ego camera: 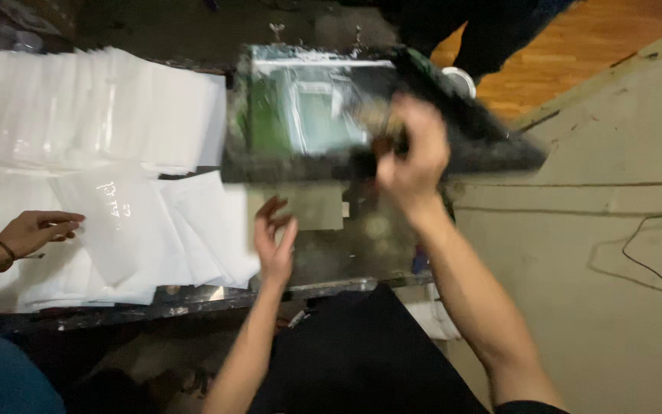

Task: The person performs screen printing by placing a sheet of paper under a screen and using a squeegee to pull ink across the mesh. Another person assists by removing the printed paper and placing a new sheet for the next print.

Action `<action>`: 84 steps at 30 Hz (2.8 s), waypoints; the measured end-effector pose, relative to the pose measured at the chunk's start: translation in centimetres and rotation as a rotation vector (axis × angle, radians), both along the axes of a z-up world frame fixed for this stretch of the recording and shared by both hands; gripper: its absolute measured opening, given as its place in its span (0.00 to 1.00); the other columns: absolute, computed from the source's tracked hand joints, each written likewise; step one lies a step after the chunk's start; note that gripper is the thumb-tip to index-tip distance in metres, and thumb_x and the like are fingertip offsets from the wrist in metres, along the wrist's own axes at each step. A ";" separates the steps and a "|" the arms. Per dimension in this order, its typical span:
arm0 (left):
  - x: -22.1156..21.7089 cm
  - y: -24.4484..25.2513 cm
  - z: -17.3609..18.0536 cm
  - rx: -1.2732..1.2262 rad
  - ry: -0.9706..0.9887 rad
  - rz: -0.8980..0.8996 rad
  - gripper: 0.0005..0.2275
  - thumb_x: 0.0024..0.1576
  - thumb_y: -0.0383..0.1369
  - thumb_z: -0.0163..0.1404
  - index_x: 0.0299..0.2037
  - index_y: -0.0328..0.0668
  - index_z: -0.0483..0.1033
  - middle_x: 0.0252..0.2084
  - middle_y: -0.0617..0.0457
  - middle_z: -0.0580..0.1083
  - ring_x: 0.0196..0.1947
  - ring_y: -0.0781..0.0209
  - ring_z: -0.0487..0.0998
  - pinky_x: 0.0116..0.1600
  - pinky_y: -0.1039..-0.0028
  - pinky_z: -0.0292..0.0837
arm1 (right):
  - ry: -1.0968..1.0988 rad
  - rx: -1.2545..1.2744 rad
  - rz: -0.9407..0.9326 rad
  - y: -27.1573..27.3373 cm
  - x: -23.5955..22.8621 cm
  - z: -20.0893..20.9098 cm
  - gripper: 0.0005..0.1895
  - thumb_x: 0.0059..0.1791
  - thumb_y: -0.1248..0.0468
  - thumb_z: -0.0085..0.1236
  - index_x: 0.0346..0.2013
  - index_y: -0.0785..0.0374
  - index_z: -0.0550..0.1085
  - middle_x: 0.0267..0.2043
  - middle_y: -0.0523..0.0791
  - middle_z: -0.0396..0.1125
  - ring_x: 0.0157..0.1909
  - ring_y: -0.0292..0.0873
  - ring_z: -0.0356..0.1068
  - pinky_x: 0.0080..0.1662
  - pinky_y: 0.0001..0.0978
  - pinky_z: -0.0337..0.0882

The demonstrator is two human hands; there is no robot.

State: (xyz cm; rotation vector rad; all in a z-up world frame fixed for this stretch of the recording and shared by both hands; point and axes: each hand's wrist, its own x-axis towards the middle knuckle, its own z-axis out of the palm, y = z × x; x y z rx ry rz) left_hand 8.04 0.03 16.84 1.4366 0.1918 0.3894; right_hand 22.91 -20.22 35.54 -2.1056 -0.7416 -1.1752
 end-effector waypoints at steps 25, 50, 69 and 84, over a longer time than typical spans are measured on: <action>-8.0 1.4 -13.6 -0.951 0.940 0.212 0.40 0.61 0.76 0.40 0.61 0.46 0.74 0.43 0.46 0.78 0.30 0.52 0.78 0.39 0.63 0.75 | 0.935 -0.959 -0.125 6.5 12.6 -29.1 0.16 0.57 0.67 0.54 0.59 0.53 0.68 0.58 0.49 0.70 0.62 0.56 0.73 0.58 0.68 0.68; -9.2 0.8 -9.3 -0.907 0.523 0.167 0.14 0.66 0.46 0.48 0.34 0.48 0.64 0.33 0.47 0.71 0.20 0.53 0.65 0.39 0.57 0.71 | 0.839 -0.906 -0.006 -0.9 -8.3 -18.1 0.38 0.36 0.58 0.77 0.58 0.50 0.71 0.55 0.45 0.67 0.59 0.52 0.67 0.53 0.57 0.65; 10.8 6.1 -22.4 0.700 0.784 0.168 0.12 0.70 0.44 0.48 0.46 0.45 0.69 0.36 0.44 0.81 0.38 0.37 0.84 0.38 0.47 0.73 | 0.137 -0.273 -0.061 1.5 8.7 9.5 0.32 0.41 0.69 0.60 0.60 0.72 0.69 0.52 0.60 0.65 0.50 0.66 0.64 0.47 0.56 0.61; -0.6 2.2 -20.1 1.346 0.583 -0.318 0.42 0.69 0.61 0.36 0.84 0.38 0.39 0.86 0.31 0.35 0.86 0.35 0.34 0.84 0.46 0.32 | 0.100 -0.331 -0.187 -1.2 13.6 6.8 0.19 0.45 0.64 0.71 0.41 0.70 0.71 0.42 0.57 0.70 0.41 0.65 0.66 0.42 0.56 0.63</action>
